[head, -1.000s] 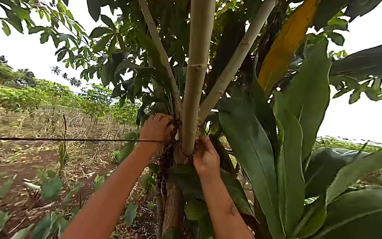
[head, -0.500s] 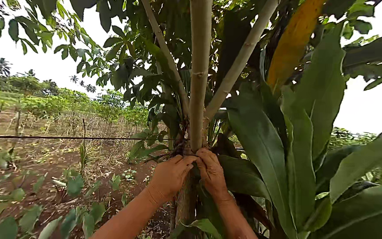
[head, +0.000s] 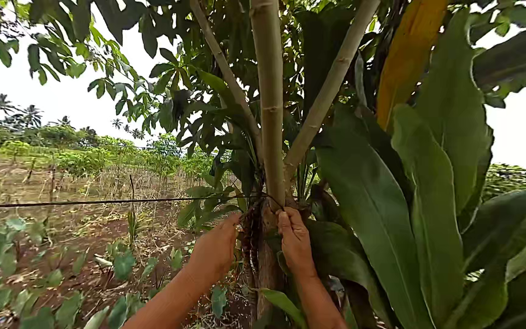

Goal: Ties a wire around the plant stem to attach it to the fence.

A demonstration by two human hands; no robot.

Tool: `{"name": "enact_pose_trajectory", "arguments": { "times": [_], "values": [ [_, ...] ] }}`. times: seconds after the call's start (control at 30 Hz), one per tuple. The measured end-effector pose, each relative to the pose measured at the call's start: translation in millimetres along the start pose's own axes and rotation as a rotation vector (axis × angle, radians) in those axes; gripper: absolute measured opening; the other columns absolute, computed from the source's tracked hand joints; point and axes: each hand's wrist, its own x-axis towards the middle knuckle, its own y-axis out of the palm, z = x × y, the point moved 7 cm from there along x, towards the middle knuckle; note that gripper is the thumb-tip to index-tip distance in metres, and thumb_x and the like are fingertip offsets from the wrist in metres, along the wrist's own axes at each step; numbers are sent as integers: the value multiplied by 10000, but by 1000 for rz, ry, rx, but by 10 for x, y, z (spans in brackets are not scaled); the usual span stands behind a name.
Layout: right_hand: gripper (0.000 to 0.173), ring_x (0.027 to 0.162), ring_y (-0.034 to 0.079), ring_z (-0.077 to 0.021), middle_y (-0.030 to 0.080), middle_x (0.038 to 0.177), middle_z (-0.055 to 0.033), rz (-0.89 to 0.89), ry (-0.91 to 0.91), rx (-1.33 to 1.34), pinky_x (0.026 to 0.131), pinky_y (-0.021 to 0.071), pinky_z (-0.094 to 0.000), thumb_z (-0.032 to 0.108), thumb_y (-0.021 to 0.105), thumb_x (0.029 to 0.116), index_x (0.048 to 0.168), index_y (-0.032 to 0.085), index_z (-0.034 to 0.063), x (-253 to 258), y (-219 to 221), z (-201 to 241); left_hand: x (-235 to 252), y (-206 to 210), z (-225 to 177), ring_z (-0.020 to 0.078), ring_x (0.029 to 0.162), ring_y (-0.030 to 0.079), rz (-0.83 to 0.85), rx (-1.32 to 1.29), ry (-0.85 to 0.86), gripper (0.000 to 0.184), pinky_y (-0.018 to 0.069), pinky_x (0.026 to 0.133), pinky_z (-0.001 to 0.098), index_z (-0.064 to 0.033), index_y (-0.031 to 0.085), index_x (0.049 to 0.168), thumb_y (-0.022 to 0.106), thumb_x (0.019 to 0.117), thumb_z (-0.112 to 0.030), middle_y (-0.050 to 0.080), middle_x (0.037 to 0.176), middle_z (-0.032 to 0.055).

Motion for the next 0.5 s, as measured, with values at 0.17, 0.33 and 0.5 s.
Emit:
{"name": "enact_pose_trajectory", "arguments": {
  "times": [0.17,0.33,0.5],
  "values": [
    [255,900,535,6,570,965,-51,-74,-58,-123,818,436,-127,127,474,1030,984,646,-57,5,42,103,470,-118,165,307,882,718,-43,-243,-191,497,570,838,483,-102,345,1598,390,1113,-201,717,1109,178],
    [273,900,565,-61,607,986,-93,-25,-37,-273,822,463,-200,139,488,1028,1012,667,-66,39,26,183,778,-152,149,91,674,616,-115,-849,-142,488,525,592,252,-80,394,1543,486,1065,-121,658,977,64],
    [270,905,574,-96,616,993,-98,9,61,-295,834,471,-252,139,481,1044,1015,668,-53,88,-8,241,837,-90,313,116,620,640,94,-1360,-372,419,547,542,257,-162,514,1388,285,1129,-398,676,869,28]
  ]
}}
